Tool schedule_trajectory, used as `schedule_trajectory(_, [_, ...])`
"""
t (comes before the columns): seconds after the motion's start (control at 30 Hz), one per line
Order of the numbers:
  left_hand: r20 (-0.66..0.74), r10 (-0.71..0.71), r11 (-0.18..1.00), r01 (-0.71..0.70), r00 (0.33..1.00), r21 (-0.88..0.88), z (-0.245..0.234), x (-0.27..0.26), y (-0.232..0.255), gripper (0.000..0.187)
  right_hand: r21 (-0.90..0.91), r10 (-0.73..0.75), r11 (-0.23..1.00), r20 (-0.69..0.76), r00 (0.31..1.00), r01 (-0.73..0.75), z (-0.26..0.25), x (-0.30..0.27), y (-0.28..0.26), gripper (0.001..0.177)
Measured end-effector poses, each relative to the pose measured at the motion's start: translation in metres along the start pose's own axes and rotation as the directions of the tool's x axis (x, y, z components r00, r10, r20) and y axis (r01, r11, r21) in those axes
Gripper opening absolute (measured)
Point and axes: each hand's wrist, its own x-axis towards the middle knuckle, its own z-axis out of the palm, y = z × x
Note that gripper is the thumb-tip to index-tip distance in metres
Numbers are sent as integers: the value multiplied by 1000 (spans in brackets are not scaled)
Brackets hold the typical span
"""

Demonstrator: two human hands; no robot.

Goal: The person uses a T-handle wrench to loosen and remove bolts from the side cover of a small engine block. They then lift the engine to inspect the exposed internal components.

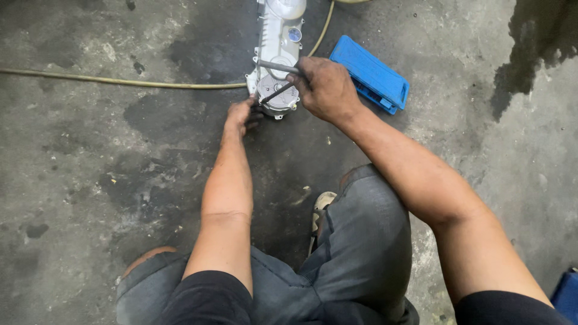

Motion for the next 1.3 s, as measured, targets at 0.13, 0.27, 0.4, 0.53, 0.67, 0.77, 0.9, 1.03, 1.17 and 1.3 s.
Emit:
schedule_trajectory(0.13, [15, 0, 1000, 0, 1000, 6, -1, -8, 1, 33, -69, -161, 984, 41, 986, 164, -3, 9, -7, 17])
schedule_trajectory(0.27, [26, -11, 1000, 11, 1000, -19, 3, -8, 1, 34, -364, -438, 811, 141, 888, 458, -11, 31, -10, 17])
schedule_trajectory(0.4, [3, 4, 999, -3, 1000, -34, 5, 11, -10, 39, -377, -106, 895, 342, 934, 239, -2, 55, -10, 38])
schedule_trajectory(0.53, [-74, 70, 997, -67, 995, 44, 0, 43, -21, 48, -458, 172, 889, 323, 930, -6, 14, 73, -10, 41])
schedule_trajectory(0.67, [-143, 315, 918, -263, 938, 296, 3, 57, -38, 52, -480, 246, 875, 344, 906, -56, 19, 95, -18, 34])
schedule_trajectory(0.77, [-162, 470, 821, -363, 867, 440, 4, 55, -48, 47, -569, 151, 791, 538, 830, 224, 4, 100, -20, 49])
schedule_trajectory(0.9, [-27, 591, 752, -538, 807, 381, 10, 49, -38, 57, -401, -101, 631, 806, 583, 664, -40, 99, -11, 48])
schedule_trajectory(1.03, [-50, 622, 707, -533, 781, 465, 23, 23, -32, 89, -482, -391, -125, 827, 403, 867, -57, 103, -7, 49])
schedule_trajectory(1.17, [-227, 545, 768, -373, 807, 520, 55, -6, -33, 117, -365, -254, -214, 916, 309, 906, -41, 117, -7, 42])
schedule_trajectory(1.3, [-344, 494, 819, -295, 799, 492, 79, -16, -34, 109, -246, -526, -118, 837, 149, 962, -23, 139, 1, 43])
